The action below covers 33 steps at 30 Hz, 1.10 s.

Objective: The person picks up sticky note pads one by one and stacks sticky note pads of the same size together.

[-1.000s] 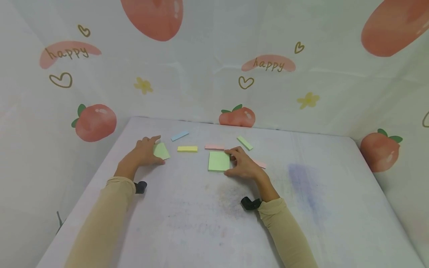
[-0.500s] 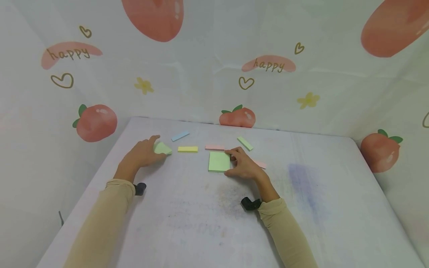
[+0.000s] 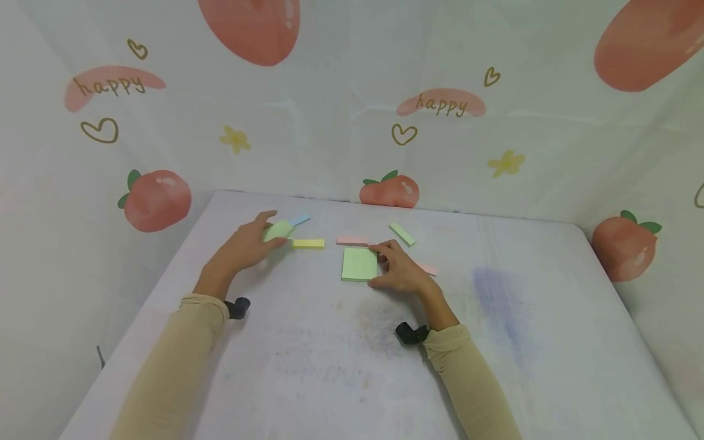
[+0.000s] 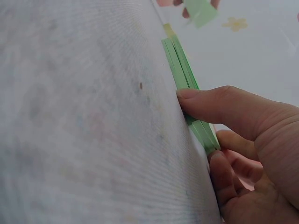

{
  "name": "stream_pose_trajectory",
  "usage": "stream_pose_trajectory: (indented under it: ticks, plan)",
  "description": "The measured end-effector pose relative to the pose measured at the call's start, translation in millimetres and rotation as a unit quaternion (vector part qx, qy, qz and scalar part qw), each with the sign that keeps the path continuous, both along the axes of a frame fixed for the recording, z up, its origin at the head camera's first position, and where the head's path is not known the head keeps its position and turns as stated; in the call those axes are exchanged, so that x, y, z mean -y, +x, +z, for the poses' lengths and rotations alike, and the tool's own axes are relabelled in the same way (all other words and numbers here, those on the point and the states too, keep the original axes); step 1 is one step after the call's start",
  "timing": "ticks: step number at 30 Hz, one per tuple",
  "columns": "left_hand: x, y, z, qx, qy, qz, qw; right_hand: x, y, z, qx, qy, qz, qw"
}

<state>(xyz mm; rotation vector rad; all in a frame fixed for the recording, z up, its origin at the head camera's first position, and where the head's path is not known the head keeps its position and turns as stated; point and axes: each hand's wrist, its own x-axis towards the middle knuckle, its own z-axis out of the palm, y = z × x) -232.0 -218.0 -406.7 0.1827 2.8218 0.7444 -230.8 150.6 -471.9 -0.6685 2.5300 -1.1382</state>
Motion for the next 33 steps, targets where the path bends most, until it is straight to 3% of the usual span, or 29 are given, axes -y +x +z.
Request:
stream_pose_trajectory:
  ticks: [8,17,24,33]
  plan:
    - [-23.6,-2.5,-1.9,-0.042,0.039,-0.029,0.9979,-2.3,0.7,0.5,-0.001,0.006,-0.005,1.0]
    - [-49.7,4.1,-10.8,-0.096,0.066,-0.049,0.992,1.9,2.8,1.6,0.004,0.011,-0.009,0.9999]
    - [-69.7,6.4,-22.3,-0.123,0.08,-0.099,0.9842,3.1,1.7,-0.8,0.011,0.005,-0.004,0.9999]
    - [-89.7,0.6,-31.6,-0.176,0.089,-0.134,0.9711,0.7,0.8,-0.7,-0.005,0.017,-0.007,0.9998]
